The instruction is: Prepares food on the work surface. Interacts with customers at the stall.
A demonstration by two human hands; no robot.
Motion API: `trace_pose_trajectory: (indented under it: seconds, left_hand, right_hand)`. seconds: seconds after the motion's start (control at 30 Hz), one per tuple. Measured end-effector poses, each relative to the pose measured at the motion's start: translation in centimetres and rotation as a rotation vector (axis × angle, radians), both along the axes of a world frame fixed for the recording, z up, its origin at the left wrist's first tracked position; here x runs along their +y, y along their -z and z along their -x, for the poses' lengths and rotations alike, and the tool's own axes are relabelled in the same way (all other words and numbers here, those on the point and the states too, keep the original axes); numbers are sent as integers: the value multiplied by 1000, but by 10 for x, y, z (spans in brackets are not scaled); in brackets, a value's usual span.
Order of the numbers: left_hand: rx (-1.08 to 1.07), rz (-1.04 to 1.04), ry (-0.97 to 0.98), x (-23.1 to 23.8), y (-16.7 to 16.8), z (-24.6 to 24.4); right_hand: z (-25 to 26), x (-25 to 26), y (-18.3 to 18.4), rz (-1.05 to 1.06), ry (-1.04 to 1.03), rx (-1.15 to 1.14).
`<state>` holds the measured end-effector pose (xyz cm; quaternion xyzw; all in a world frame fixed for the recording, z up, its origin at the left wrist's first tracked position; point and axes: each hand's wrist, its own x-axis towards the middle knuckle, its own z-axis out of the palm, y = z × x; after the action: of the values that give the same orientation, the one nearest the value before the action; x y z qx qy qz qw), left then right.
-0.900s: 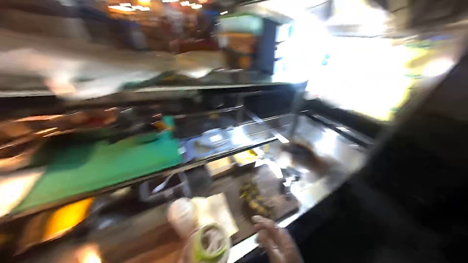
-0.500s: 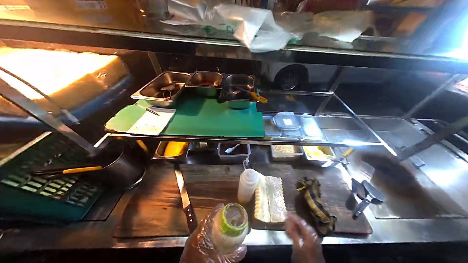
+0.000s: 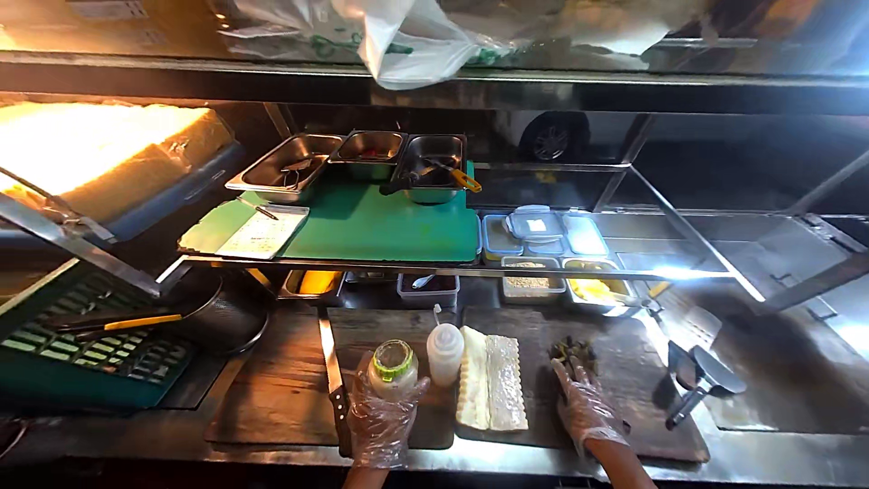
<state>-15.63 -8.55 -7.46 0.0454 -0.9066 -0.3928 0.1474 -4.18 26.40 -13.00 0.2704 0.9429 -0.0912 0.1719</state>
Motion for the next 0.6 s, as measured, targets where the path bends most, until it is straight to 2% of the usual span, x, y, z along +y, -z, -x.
trace_pose_trajectory:
  seconds: [0.07,0.17,0.23,0.33,0.4,0.47,0.53,0.6]
  left_hand:
    - [76,-8,-50,8,5,-3]
    - [116,-86,-2,7,8,-10]
    - [120,-183,106,-6,4,-17]
    - [136,-280,408,-37,4,-9]
    - [89,-212,543,-55,5,2]
    - [46,-192,553,-59,4,11]
    - [39,-250,532,-56,7,16]
    - [48,-336,527,-51,13,15]
  right_hand:
    - [2,5,9,3,24,36]
    - [4,10,3,-6,87,194]
    - [10,17,11,13,91,158]
    - [23,27,32,23,106,118]
    - [25,32,29,84,164,97]
    - [15,28,6,149,241,86]
    - [-11,9,-9,115,265,238]
    - [-31,-9,-8,75,203,427]
